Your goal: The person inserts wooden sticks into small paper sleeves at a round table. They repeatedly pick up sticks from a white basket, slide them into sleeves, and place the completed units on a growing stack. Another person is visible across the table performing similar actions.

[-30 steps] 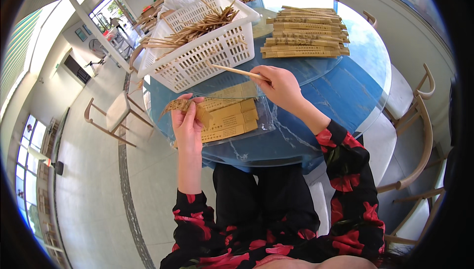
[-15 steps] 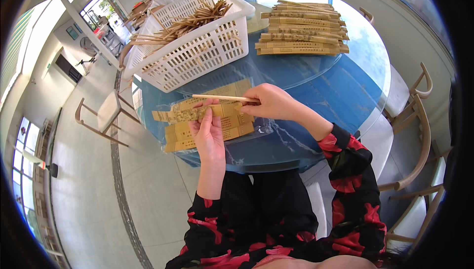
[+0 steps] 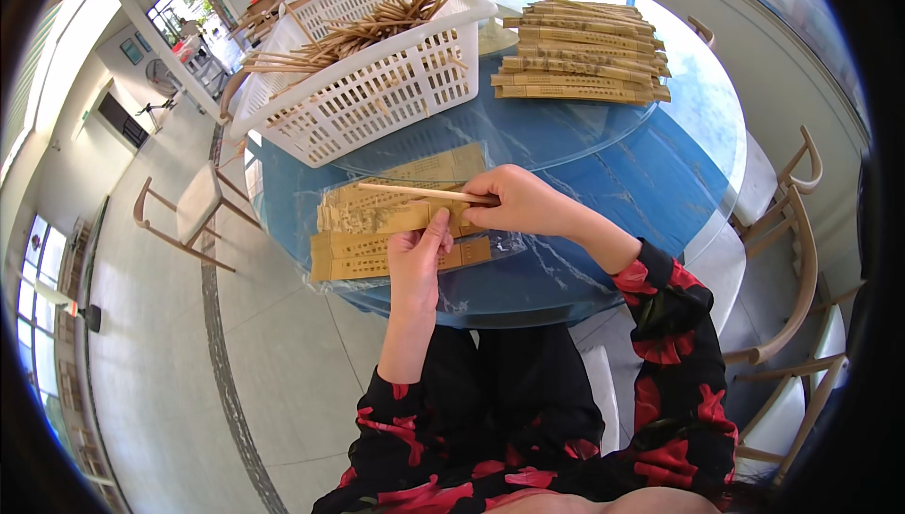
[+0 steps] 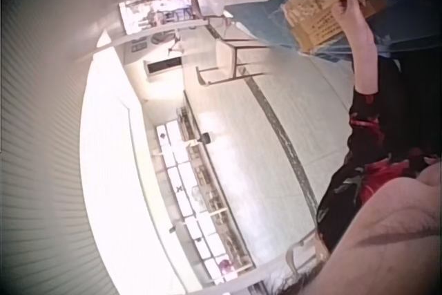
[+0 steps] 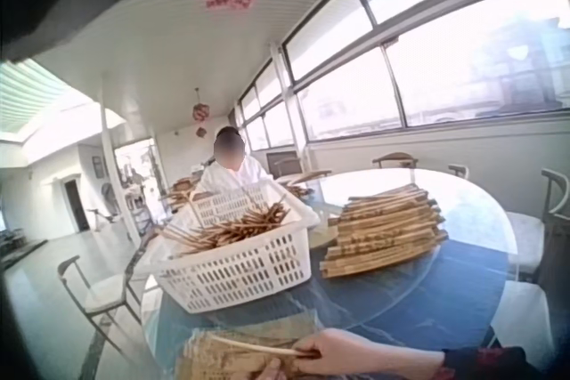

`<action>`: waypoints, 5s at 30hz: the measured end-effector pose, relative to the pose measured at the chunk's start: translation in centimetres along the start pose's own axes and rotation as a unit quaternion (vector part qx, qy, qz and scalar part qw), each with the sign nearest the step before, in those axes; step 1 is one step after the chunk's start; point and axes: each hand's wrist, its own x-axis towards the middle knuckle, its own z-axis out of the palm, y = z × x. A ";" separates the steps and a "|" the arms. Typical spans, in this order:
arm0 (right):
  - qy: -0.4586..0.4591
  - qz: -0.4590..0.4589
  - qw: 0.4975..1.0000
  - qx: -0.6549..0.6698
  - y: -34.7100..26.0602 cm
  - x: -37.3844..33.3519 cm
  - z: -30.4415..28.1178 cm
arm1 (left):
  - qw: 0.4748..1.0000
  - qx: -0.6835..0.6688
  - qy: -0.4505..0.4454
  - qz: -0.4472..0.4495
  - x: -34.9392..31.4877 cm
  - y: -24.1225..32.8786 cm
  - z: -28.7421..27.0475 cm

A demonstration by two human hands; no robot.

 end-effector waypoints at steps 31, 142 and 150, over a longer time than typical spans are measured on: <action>-0.036 0.031 0.995 0.087 0.4 0.2 -0.6 | 0.998 0.038 0.006 0.046 -0.1 -0.1 0.3; -0.054 0.051 0.987 -0.140 0.7 -1.0 -4.3 | 0.592 0.712 -0.119 0.357 3.6 1.4 -0.8; -0.042 0.055 0.989 -0.129 0.6 -1.1 -3.2 | 0.569 0.726 -0.149 0.357 3.5 1.3 -0.7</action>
